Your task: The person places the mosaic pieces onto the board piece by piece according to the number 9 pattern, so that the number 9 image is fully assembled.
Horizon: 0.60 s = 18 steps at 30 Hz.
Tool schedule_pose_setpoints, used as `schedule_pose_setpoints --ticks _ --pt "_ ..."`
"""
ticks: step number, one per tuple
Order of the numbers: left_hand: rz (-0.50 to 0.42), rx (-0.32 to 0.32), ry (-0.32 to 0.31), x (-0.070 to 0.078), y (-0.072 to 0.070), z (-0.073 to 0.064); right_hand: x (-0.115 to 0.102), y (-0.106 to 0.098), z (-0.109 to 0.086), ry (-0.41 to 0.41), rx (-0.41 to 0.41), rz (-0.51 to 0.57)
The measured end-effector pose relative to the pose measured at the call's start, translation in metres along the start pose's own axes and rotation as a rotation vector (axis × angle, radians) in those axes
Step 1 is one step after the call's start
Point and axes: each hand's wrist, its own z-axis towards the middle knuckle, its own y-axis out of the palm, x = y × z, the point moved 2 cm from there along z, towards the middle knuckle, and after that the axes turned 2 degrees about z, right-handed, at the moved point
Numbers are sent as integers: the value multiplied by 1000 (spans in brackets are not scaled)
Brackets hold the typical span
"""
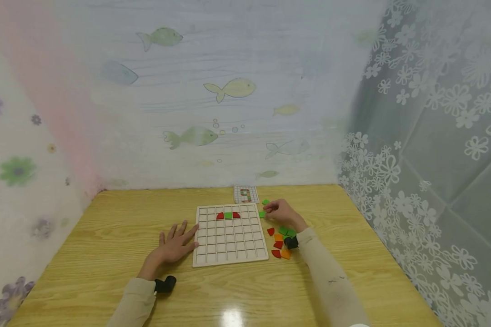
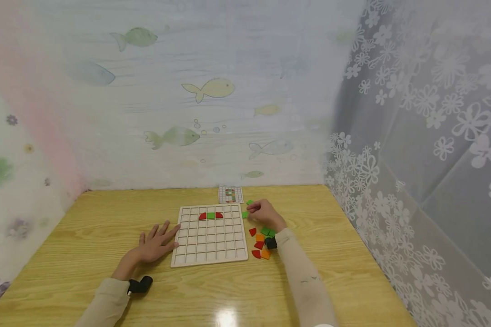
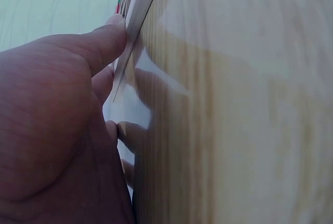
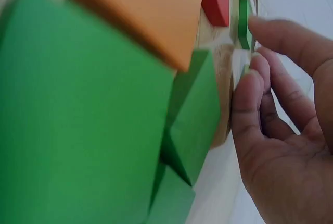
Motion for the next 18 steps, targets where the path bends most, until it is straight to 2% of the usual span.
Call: schedule_pose_setpoints --ticks 7,14,18 --pt "31 15 15 -14 8 6 3 -1 -2 47 37 -20" --pt "11 8 24 -17 5 11 1 1 -2 53 71 -31" --pt "48 4 1 -19 6 13 3 3 -1 56 84 -26"
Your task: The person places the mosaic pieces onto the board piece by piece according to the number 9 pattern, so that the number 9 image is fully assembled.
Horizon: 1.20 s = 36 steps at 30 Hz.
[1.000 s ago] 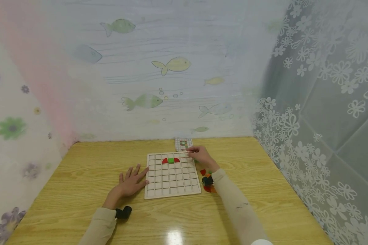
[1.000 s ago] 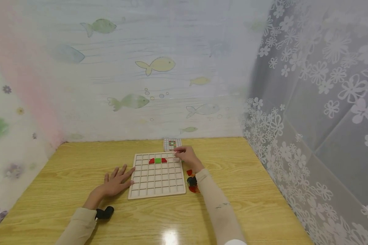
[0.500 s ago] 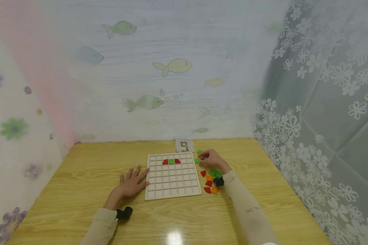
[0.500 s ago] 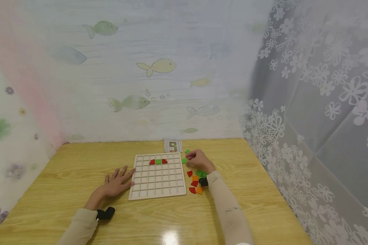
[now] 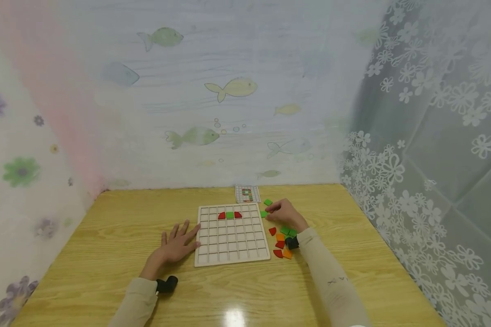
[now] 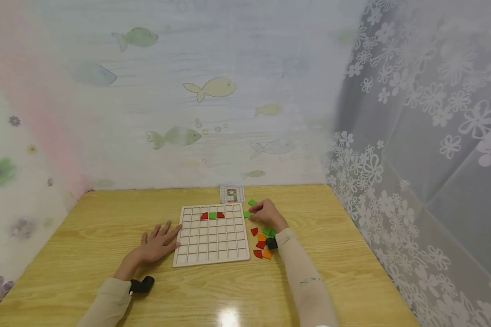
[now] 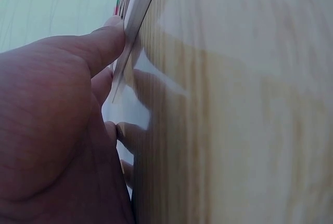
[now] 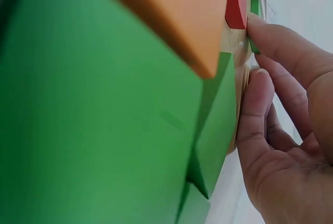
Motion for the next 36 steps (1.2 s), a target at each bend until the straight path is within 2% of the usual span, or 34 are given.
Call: schedule_pose_setpoints --ticks 6,10,15,25,28,36 --pt "-3 -2 -4 8 -6 -3 0 0 -1 -16 -7 -22" --pt "-17 18 20 0 -2 2 1 0 1 -29 -19 -40" --pt "-4 15 20 -6 1 5 3 0 4 -25 -23 -47" --pt "-29 8 36 -4 -3 3 3 2 4 -20 -27 -31" --pt "-65 9 47 -2 -5 2 3 2 4 -19 -24 -21" --pt "-5 -1 15 -4 -2 5 6 1 7 -34 -23 -14"
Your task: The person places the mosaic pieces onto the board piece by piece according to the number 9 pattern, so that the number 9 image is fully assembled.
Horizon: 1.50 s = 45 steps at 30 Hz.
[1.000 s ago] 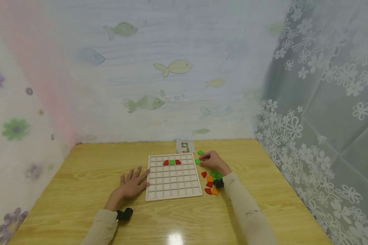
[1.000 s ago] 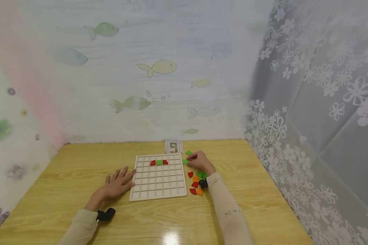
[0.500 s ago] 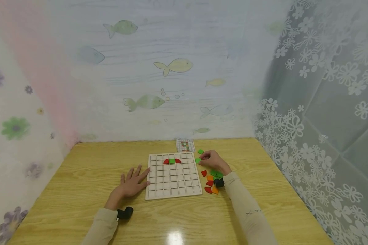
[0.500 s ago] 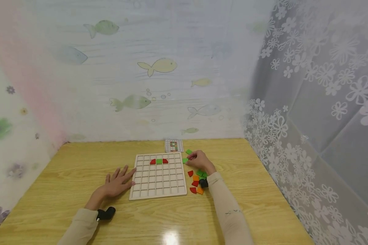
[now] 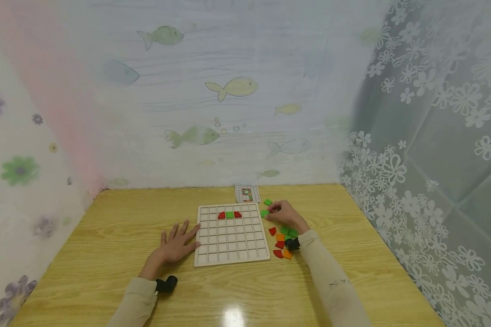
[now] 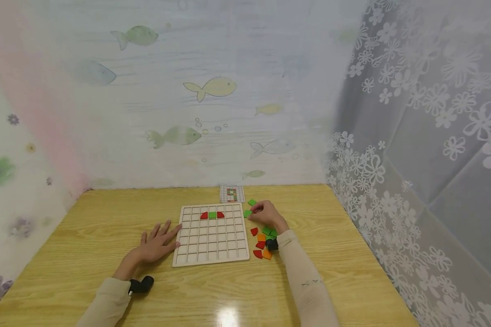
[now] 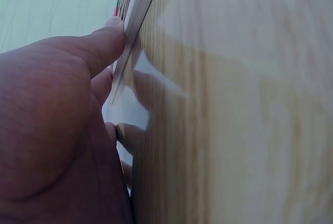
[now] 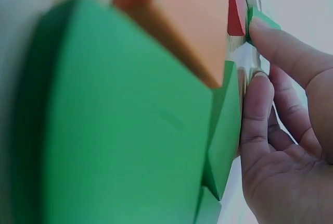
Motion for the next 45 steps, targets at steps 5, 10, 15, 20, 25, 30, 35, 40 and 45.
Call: schedule_pose_setpoints --ticks 5,10,15,20,25,30,35,40,45 --pt "-12 -1 9 1 0 -1 0 -1 2 16 32 -4" --pt "-36 -3 15 3 -3 -2 0 -2 3 31 53 -13" --pt "-7 -5 -6 -3 1 2 1 -1 4 24 51 -10" --pt "0 7 4 -8 5 4 1 -1 3 31 22 11" --pt "3 -12 -3 -1 1 1 0 -2 2 18 13 23" --pt "8 -27 -21 12 -7 -5 1 -2 5 -14 9 31" --pt "-5 -21 -13 10 -6 -5 2 -2 4 -18 8 57" --pt "-21 -8 21 6 -4 -5 0 0 3 -38 -14 94" --pt "-34 0 28 5 -4 -6 -4 2 1 -64 -14 91"
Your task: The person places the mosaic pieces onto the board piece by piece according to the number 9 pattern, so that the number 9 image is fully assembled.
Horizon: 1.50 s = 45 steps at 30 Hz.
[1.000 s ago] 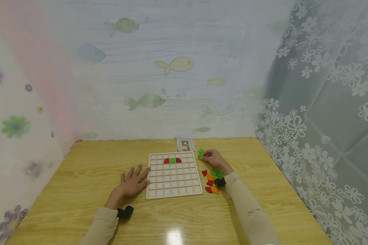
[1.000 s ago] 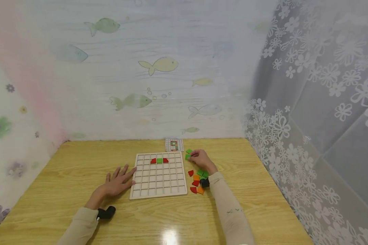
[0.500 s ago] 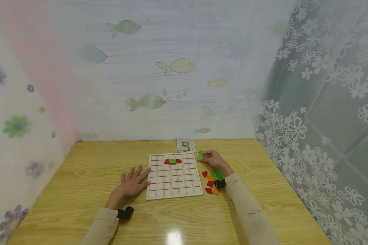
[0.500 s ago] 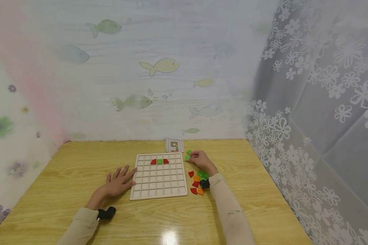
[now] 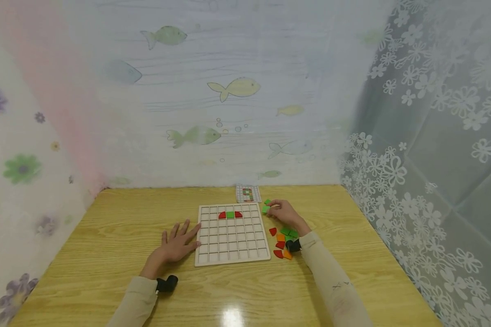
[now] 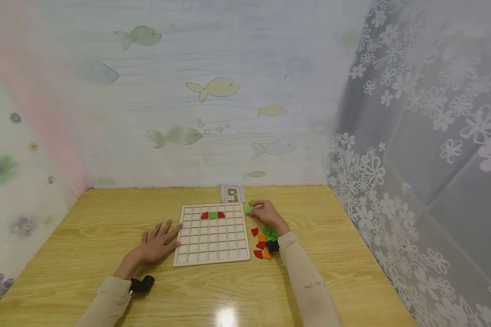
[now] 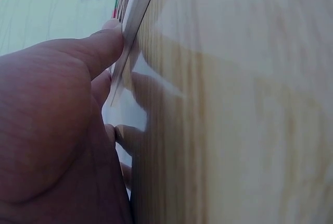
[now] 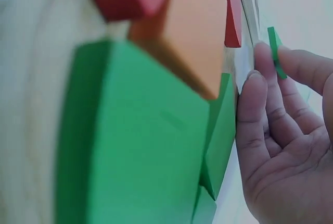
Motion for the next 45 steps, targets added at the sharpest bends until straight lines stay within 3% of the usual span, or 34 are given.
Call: schedule_pose_setpoints --ticks 7,14,25,36,45 --pt "68 -11 -43 -9 7 5 -2 7 -2 3 49 12" --pt "48 6 -38 -10 8 6 -10 11 -1 -50 83 -22" --pt "52 11 -42 -5 11 1 -20 20 -7 -32 48 -125" --pt "47 13 -32 0 10 -3 -28 29 -9 1 -6 -119" --pt "62 17 -39 -7 14 1 -32 37 -3 13 -57 -93"
